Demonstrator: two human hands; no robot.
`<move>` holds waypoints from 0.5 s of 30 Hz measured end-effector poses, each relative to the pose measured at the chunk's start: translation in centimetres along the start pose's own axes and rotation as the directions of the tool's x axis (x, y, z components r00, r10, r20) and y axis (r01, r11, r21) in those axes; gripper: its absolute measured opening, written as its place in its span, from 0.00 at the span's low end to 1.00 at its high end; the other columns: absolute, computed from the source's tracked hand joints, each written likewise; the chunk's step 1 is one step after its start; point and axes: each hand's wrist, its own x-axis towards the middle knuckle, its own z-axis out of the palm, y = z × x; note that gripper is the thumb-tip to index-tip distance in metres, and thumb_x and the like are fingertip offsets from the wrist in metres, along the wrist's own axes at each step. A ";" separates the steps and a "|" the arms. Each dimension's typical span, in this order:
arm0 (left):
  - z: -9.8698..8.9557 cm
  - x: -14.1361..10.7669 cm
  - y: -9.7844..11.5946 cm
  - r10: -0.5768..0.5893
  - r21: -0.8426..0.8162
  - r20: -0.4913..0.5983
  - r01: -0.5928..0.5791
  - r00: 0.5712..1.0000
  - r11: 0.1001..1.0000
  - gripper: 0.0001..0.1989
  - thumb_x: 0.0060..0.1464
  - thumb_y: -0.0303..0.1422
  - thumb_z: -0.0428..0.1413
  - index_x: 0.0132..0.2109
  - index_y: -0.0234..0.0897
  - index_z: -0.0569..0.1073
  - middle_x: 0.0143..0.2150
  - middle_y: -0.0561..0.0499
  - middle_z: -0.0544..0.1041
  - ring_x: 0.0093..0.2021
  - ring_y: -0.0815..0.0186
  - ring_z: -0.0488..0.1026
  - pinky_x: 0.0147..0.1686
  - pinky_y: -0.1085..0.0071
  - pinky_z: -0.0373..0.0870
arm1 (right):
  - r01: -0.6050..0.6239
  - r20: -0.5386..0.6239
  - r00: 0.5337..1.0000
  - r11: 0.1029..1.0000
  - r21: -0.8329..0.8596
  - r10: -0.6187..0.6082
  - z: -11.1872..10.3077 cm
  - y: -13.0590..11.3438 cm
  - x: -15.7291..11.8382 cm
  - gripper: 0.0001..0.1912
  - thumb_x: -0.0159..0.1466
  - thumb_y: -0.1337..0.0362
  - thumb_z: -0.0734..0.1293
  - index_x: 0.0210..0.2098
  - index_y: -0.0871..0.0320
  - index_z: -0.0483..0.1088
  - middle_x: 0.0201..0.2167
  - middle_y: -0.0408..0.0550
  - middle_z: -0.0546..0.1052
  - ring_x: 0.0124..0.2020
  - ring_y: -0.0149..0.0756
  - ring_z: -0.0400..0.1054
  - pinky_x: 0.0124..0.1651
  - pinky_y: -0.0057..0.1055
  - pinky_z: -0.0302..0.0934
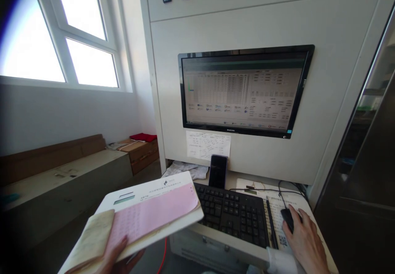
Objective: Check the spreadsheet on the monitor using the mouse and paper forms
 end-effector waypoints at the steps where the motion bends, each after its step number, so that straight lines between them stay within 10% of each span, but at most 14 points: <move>1: 0.3 0.8 -0.4 0.061 -0.029 0.057 -0.059 0.997 0.998 0.25 0.52 0.20 0.53 0.57 0.43 0.66 0.50 0.46 0.73 0.47 0.53 0.73 0.31 0.66 0.79 | 0.003 -0.002 1.000 1.000 0.000 -0.003 0.0 0.0 0.0 0.29 0.62 0.54 0.53 0.59 0.63 0.58 0.54 0.63 0.63 0.56 0.53 0.59 0.48 0.44 0.63; 15: 3.3 7.5 -2.9 -0.069 -0.158 0.197 0.101 0.978 0.982 0.22 0.57 0.17 0.49 0.57 0.37 0.64 0.45 0.43 0.74 0.34 0.63 0.77 0.30 0.67 0.79 | -0.013 -0.004 1.000 0.999 0.031 0.013 -0.1 -0.3 0.0 0.28 0.62 0.54 0.52 0.58 0.60 0.60 0.54 0.61 0.62 0.55 0.52 0.60 0.48 0.44 0.63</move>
